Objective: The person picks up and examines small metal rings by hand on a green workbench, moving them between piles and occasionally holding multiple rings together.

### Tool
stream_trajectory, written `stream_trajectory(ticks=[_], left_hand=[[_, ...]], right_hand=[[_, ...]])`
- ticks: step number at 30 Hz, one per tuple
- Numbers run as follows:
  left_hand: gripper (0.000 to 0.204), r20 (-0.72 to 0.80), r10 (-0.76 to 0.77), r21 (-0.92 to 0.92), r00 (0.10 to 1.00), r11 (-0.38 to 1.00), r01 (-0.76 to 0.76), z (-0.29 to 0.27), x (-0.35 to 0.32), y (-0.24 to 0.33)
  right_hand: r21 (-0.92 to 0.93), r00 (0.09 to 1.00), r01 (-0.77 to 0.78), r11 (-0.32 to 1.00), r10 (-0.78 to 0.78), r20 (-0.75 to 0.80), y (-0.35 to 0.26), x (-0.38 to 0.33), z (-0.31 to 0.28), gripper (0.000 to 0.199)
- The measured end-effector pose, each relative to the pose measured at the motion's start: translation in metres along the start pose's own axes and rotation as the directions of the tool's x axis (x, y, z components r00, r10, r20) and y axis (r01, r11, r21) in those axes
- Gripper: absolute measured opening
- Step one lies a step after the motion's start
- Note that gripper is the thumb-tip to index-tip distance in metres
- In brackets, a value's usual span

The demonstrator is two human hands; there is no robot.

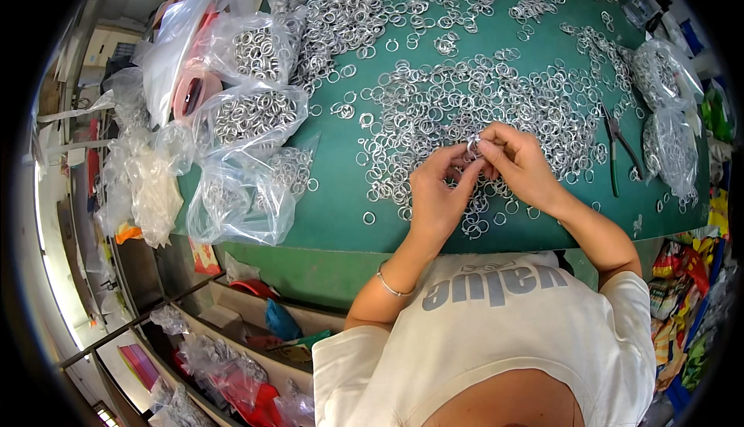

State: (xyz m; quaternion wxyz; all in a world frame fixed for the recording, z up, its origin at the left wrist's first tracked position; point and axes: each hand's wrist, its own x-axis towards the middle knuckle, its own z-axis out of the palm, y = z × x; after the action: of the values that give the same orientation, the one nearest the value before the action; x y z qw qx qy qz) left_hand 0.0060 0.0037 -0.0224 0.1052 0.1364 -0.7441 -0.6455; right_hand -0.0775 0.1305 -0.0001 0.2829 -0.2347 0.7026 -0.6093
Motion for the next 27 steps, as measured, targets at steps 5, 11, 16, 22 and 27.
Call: stream_trajectory(ticks=[5, 11, 16, 22, 27], left_hand=[[0.017, -0.143, 0.223, 0.194, 0.964, 0.962, -0.193, 0.003, -0.003, 0.016], [0.016, -0.134, 0.049, -0.155, 0.990, 0.985, -0.070, 0.000, 0.000, 0.013], [0.017, -0.012, -0.154, -0.442, 0.988, 0.887, 0.133, -0.005, 0.005, 0.014], [0.015, -0.159, -0.042, -0.329, 0.986, 0.944, -0.012, 0.005, -0.005, 0.019], [0.016, 0.113, -0.196, -0.623, 0.974, 0.750, 0.223, -0.006, -0.001, 0.008]], right_hand=[[-0.382, 0.963, 0.237, 0.893, -0.268, -0.030, -0.008, -0.003, 0.000, 0.005], [-0.548, 0.897, 0.395, 0.737, -0.438, 0.057, -0.006, -0.004, 0.000, 0.005], [-0.554, 0.878, 0.434, 0.710, -0.471, 0.085, -0.009, -0.004, -0.004, 0.007], [-0.412, 0.923, 0.375, 0.830, -0.377, 0.081, -0.019, -0.008, -0.003, 0.004], [-0.370, 0.965, 0.263, 0.891, -0.236, 0.116, -0.029, -0.013, -0.005, 0.004]])
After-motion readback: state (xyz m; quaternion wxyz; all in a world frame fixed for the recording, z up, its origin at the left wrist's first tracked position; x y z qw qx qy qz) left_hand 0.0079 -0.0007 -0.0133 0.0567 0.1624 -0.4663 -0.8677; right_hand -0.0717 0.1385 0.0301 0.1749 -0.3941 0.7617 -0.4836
